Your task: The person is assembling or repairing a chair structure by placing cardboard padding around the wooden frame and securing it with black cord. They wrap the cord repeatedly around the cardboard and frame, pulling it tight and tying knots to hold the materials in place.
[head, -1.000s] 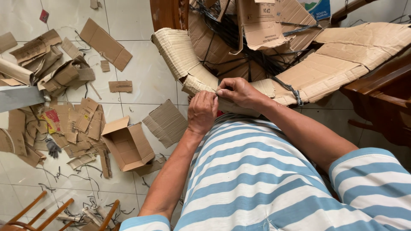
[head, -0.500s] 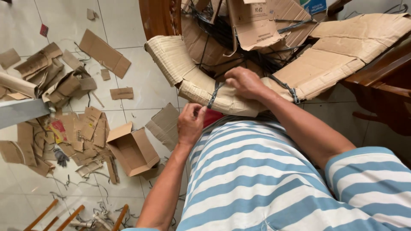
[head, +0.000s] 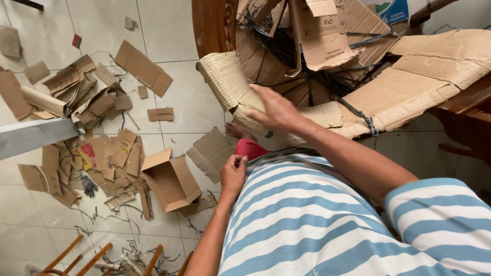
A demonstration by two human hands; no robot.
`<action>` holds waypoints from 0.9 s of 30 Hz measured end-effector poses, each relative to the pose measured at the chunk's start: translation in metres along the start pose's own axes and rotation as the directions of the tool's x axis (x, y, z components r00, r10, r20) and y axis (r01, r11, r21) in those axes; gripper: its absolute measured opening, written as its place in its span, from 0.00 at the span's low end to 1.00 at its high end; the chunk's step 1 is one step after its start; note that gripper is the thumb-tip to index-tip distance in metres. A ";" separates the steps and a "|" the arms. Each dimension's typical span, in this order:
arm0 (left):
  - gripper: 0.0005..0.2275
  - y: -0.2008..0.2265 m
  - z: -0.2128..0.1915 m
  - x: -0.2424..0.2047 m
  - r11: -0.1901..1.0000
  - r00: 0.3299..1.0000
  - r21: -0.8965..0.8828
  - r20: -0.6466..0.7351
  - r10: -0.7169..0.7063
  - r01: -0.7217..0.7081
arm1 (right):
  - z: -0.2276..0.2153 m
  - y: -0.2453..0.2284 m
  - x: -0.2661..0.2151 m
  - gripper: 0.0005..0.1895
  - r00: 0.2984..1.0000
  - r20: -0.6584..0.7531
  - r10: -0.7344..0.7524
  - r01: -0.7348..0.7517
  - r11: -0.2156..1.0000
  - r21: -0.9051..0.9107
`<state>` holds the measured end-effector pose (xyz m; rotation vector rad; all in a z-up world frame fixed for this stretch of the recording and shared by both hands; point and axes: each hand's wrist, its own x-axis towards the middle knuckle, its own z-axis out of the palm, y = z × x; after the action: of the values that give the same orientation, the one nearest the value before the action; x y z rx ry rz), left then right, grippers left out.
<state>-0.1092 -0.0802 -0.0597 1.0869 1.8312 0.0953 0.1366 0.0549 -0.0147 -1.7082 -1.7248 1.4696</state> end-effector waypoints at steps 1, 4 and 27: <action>0.11 -0.012 0.002 0.009 1.000 0.999 0.011 0.033 -0.020 0.020 | 0.010 -0.014 0.008 0.44 1.000 0.000 0.007 -0.007 1.000 -0.013; 0.13 -0.040 -0.004 0.027 0.997 0.993 0.042 0.095 -0.068 0.065 | 0.048 -0.039 0.043 0.50 0.999 -0.031 0.045 -0.047 0.996 -0.076; 0.11 -0.046 -0.224 0.150 0.985 0.981 0.021 0.099 0.166 -0.169 | 0.078 -0.047 0.066 0.33 0.878 -0.426 0.220 -0.280 0.956 -0.083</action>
<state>-0.3292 0.0818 -0.0674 1.2446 1.6574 0.1135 0.0321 0.0891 -0.0388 -2.1990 -1.4484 0.9864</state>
